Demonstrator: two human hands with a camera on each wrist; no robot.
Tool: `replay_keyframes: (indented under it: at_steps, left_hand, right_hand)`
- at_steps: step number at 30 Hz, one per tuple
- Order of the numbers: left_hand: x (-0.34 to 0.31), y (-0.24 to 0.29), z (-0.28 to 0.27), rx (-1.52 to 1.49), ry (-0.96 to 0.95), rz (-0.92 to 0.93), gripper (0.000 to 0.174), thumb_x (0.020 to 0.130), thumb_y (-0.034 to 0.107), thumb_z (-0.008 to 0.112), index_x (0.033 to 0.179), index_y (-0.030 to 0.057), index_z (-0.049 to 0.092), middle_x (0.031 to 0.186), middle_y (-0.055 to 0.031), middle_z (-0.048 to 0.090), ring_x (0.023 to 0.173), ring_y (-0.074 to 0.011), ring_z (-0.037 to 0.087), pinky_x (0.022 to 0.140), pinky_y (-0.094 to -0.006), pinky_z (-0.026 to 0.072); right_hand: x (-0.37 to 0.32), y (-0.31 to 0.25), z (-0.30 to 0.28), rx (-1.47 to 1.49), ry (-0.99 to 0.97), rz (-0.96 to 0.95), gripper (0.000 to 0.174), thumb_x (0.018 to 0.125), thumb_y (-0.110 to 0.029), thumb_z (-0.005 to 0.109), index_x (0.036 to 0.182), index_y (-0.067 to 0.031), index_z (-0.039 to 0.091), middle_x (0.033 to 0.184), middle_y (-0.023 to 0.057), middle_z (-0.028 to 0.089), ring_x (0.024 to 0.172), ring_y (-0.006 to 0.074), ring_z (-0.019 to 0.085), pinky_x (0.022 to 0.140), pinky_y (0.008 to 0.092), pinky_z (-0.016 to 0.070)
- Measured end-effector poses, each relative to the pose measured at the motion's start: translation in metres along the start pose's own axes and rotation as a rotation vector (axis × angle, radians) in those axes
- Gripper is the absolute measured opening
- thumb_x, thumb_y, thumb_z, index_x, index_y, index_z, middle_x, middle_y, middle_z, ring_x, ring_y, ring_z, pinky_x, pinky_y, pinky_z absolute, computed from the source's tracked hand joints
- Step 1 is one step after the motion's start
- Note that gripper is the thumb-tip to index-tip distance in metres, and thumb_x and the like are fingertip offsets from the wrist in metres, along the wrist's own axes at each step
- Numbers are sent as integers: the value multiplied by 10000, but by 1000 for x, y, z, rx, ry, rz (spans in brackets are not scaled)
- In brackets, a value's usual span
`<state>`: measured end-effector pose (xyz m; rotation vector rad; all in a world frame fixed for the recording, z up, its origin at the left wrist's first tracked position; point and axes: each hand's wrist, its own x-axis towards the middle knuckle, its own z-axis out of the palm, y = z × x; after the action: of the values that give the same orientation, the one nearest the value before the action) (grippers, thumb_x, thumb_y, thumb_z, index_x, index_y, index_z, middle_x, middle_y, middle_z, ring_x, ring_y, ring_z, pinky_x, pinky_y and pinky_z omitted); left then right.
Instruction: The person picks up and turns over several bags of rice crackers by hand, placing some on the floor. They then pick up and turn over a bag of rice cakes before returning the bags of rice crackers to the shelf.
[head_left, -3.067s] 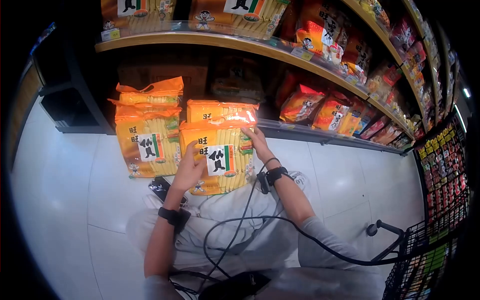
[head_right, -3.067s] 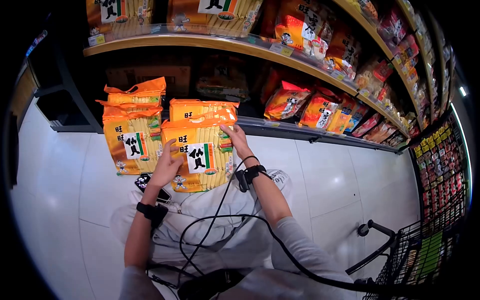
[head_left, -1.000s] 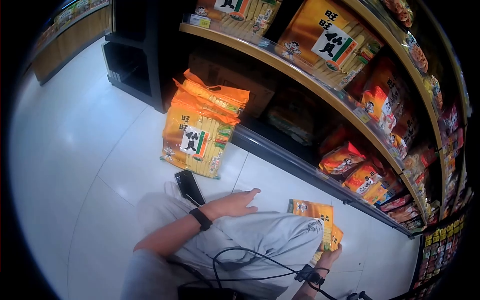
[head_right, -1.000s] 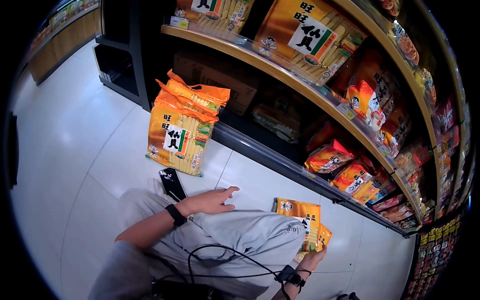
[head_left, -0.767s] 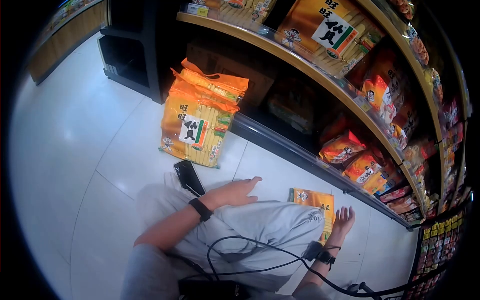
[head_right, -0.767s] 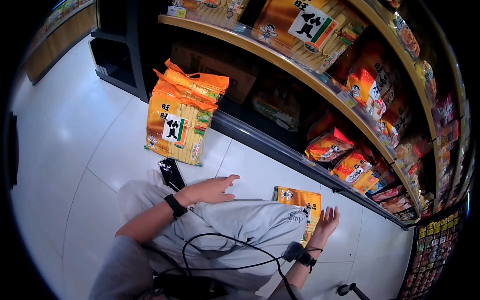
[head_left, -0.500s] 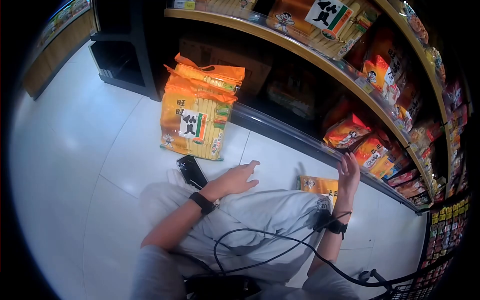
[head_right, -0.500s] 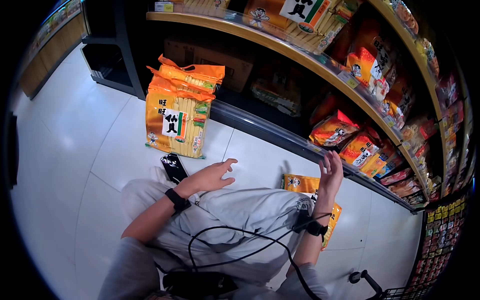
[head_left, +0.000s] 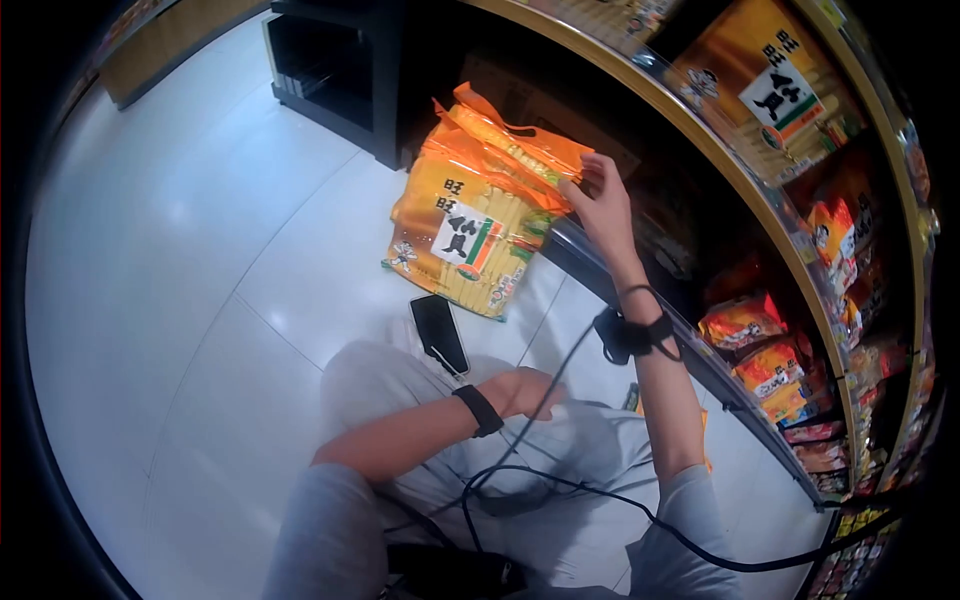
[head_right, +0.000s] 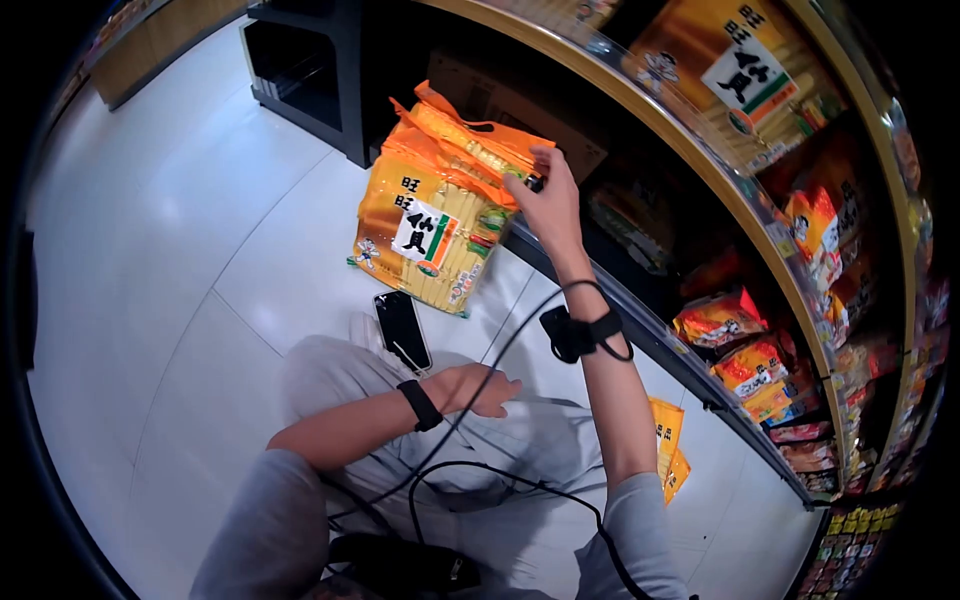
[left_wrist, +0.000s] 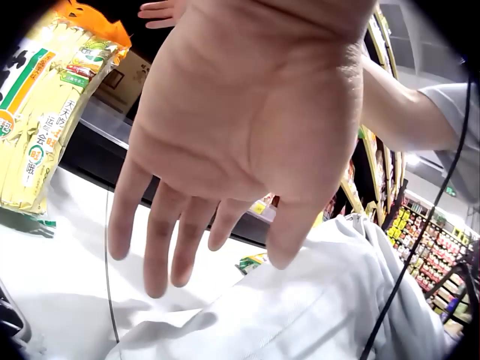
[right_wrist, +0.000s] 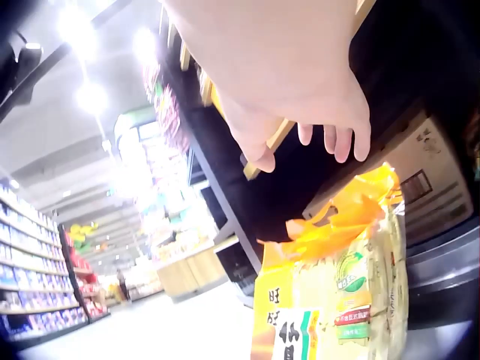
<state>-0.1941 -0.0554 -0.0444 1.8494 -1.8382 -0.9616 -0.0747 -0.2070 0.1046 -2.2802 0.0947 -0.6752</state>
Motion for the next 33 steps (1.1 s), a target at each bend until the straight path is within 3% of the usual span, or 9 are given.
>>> replay_keyframes:
  at_steps: [4, 5, 7, 10, 14, 18, 29, 31, 33]
  left_hand:
    - [3, 4, -2, 159, 174, -203, 425, 825, 253, 639, 1169, 21, 545, 953, -175, 682, 888, -359, 672, 734, -476, 514]
    - [2, 5, -7, 148, 239, -217, 271, 812, 177, 647, 1061, 68, 651, 987, -139, 706, 909, -328, 693, 759, -508, 520]
    - [1, 4, -20, 158, 196, -252, 346, 815, 222, 658, 1118, 60, 614, 990, -130, 696, 919, -324, 684, 768, -516, 500]
    - [16, 0, -25, 169, 90, -331, 419, 826, 251, 666, 1191, 63, 583, 1031, -111, 685, 958, -316, 671, 824, -568, 458]
    - [21, 5, -21, 173, -24, -345, 393, 844, 164, 631, 1215, 47, 574, 1116, -129, 677, 1013, -333, 657, 876, -607, 439]
    - [23, 10, -22, 217, -79, -259, 406, 852, 144, 615, 1235, 19, 559, 1143, -142, 669, 1021, -339, 651, 852, -615, 445]
    - [22, 11, -24, 214, -37, -313, 298, 881, 176, 610, 1136, 31, 665, 1150, -144, 675, 1026, -332, 652, 848, -620, 445]
    - [25, 7, -19, 219, 4, -300, 275, 869, 171, 609, 1098, 36, 677, 1100, -143, 689, 984, -321, 664, 818, -611, 460]
    - [26, 3, -12, 224, 47, -291, 253, 857, 166, 608, 1061, 41, 689, 1050, -143, 702, 942, -309, 676, 787, -603, 475]
  right_hand:
    - [66, 0, 62, -439, -137, -203, 866, 715, -495, 758, 1365, -25, 431, 1272, 213, 544, 1214, 346, 519, 1035, 401, 406]
    - [80, 2, 75, -436, -146, -207, 866, 715, -495, 758, 1365, -25, 431, 1272, 213, 544, 1214, 346, 519, 1035, 401, 406]
    - [104, 2, 96, -779, -268, -153, 1123, 626, -666, 732, 1466, -48, 314, 1343, 225, 511, 1275, 348, 475, 1073, 389, 369]
    - [130, -5, 106, -788, -561, 68, 1258, 545, -733, 734, 1497, -62, 259, 1375, 222, 498, 1283, 327, 482, 1060, 383, 391]
    - [143, 3, 108, -540, -762, 213, 1174, 533, -676, 762, 1456, -79, 350, 1297, 189, 572, 1194, 295, 564, 1009, 408, 444]
    - [145, 0, 101, -416, -935, 486, 997, 624, -529, 784, 1434, -95, 400, 1294, 125, 560, 1199, 240, 514, 1032, 402, 378]
    - [126, 12, 89, -470, -783, 262, 972, 649, -475, 780, 1409, -14, 388, 1284, 170, 561, 1205, 264, 535, 1032, 371, 396]
    - [122, 14, 85, -481, -737, 216, 1069, 605, -525, 791, 1439, -24, 348, 1213, 199, 607, 1098, 283, 612, 889, 373, 514]
    - [115, 11, 71, -457, -737, 248, 1066, 604, -534, 791, 1430, -13, 364, 1172, 198, 622, 1048, 270, 628, 866, 361, 514]
